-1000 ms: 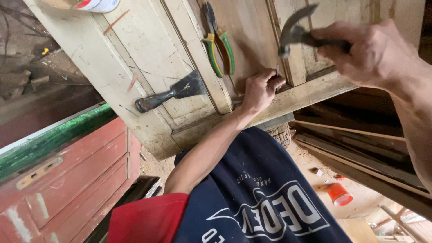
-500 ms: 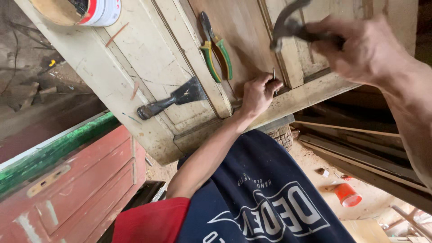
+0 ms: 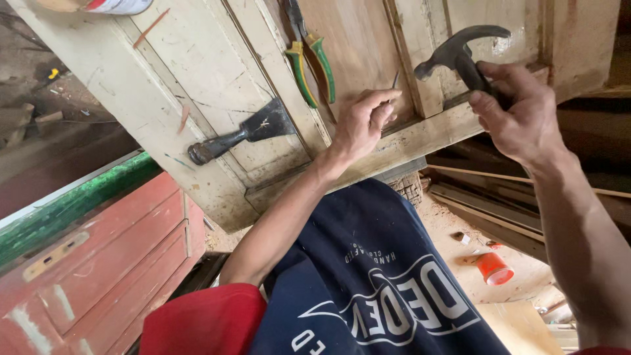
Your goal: The person hammers nails into a wooden door frame using a hammer. They repeatedly pick up nails from a container and drive them into the wood at different locations along the frame.
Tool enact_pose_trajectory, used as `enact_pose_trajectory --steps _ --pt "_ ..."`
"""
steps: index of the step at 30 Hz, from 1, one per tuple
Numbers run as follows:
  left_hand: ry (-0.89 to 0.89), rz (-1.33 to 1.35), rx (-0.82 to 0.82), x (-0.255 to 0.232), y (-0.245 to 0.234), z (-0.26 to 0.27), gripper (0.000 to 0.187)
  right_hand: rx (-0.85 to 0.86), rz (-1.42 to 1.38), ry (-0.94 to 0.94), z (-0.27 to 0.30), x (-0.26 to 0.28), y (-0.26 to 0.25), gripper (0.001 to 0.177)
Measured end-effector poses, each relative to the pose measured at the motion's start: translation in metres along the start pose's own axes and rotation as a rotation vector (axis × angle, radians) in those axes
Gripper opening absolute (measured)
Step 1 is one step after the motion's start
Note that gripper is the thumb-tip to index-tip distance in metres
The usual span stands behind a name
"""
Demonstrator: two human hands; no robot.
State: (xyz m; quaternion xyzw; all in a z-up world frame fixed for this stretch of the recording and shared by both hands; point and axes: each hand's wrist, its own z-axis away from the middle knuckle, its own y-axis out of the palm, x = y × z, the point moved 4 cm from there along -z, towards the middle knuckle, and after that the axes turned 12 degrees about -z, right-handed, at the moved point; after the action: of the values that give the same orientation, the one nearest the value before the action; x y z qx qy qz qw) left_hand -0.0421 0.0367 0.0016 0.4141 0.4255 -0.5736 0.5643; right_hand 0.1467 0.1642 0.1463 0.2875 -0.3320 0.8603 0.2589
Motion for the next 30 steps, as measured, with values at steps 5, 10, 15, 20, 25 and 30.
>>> enact_pose_trajectory --steps 5,10,15,20,25,30 --pt "0.117 -0.245 0.001 -0.01 -0.007 0.013 0.032 -0.1 -0.169 0.142 0.016 -0.019 0.011 0.044" --pt "0.122 -0.379 -0.017 -0.025 -0.017 0.029 0.039 -0.169 -0.336 0.143 0.034 -0.041 0.023 0.046" --pt "0.333 -0.783 -0.122 -0.043 -0.011 0.031 0.022 -0.199 -0.218 0.067 0.043 -0.052 0.024 0.045" --pt "0.178 -0.879 0.021 -0.045 -0.001 0.031 0.021 -0.228 -0.214 0.062 0.047 -0.06 0.019 0.044" --pt "0.025 -0.993 0.126 -0.014 0.008 0.043 0.026 -0.217 -0.184 0.055 0.054 -0.061 0.019 0.045" --pt "0.149 -0.91 -0.078 -0.005 0.013 0.054 0.011 -0.178 0.036 -0.046 0.059 -0.052 0.022 0.041"
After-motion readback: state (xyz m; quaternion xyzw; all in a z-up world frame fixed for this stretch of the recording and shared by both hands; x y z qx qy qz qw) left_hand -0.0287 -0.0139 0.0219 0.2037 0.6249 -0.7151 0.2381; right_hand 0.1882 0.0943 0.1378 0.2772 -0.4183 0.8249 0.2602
